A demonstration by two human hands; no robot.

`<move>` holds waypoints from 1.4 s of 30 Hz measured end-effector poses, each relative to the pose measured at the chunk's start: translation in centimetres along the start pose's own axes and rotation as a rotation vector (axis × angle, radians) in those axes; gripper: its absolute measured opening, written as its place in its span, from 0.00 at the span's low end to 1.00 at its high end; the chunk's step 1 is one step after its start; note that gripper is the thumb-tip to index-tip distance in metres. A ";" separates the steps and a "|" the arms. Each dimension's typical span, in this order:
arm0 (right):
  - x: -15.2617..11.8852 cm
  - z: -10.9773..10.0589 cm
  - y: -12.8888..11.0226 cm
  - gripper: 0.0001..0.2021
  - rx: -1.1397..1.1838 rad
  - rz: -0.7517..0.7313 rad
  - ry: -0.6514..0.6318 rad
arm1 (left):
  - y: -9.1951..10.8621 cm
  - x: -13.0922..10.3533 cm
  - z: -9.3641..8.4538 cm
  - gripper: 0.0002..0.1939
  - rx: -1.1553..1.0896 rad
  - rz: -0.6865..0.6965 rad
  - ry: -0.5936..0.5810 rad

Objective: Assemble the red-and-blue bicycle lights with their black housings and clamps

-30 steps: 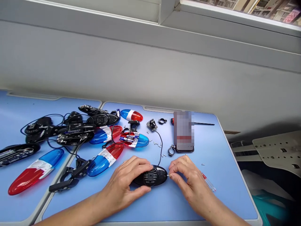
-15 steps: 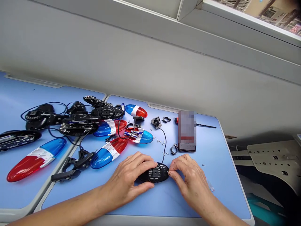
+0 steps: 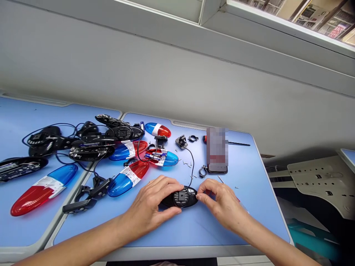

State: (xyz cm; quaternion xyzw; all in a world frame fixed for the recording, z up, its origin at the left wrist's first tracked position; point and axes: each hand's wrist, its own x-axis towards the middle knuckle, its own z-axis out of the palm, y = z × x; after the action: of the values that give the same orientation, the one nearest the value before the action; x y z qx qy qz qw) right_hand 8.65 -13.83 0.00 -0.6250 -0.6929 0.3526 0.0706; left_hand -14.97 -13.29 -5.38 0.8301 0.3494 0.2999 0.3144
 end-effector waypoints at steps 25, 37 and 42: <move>-0.7 1.9 2.1 0.10 -0.246 -0.665 0.470 | 0.2 -0.1 0.2 0.20 0.021 0.003 0.008; -1.4 2.8 2.1 0.14 -0.565 -0.730 0.510 | 0.3 0.1 0.2 0.21 0.039 0.026 0.046; -3.5 1.4 4.0 0.13 -0.540 -0.616 0.544 | 0.1 -0.2 0.4 0.22 0.009 0.011 0.041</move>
State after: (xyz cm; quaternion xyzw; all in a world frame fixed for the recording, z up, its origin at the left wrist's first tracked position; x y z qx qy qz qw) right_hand 11.86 -17.69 -2.15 -0.4563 -0.8687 -0.0532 0.1854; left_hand -14.72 -13.63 -5.57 0.8271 0.3524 0.3173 0.3017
